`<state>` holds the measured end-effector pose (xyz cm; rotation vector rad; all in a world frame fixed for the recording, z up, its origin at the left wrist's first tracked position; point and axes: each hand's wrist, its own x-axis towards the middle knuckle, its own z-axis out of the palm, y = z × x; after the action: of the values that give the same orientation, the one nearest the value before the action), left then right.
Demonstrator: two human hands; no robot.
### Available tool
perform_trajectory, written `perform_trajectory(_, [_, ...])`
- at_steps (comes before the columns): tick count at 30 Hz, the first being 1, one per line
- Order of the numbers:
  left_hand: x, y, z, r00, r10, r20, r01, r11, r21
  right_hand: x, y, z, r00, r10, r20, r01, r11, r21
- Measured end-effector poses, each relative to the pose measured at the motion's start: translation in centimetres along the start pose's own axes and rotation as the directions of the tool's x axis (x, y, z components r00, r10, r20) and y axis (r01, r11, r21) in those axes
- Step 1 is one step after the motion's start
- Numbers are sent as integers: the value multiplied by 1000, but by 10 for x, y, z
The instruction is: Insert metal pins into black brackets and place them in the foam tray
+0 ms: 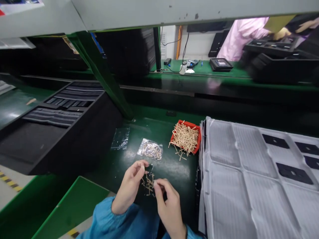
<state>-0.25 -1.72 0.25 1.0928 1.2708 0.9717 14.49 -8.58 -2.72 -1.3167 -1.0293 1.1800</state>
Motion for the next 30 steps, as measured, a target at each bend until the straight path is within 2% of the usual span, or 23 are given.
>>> perform_trajectory(3, [-3,13,0,973,-110,203,159,957,-243,1,-19,8,973,148,176,-177,971,162])
perform_trajectory(6, [-5,18,1,933,-154,325,275,887,-370,2,-32,15,930,211,300,-306,898,316])
perform_trajectory(11, [-6,17,1,885,-163,436,387,780,-492,4,-38,21,906,242,348,-391,793,466])
perform_trajectory(14, [-10,20,-1,869,-160,467,411,758,-505,3,-39,22,904,253,344,-406,758,510])
perform_trajectory(16, [-13,24,-1,877,-171,450,404,768,-497,2,-40,21,909,260,327,-403,750,524])
perform_trajectory(20, [-21,31,-2,971,-119,207,206,858,-471,0,-41,19,920,278,275,-386,762,520])
perform_trajectory(22, [-21,32,-1,977,-103,189,184,853,-488,-1,-41,19,923,285,259,-381,776,502])
perform_trajectory(25, [-18,27,1,965,-130,226,233,818,-526,-2,-40,19,927,290,238,-370,812,452])
perform_trajectory(30, [-8,14,6,994,-84,71,108,873,-476,-6,-29,16,942,309,134,-335,896,292])
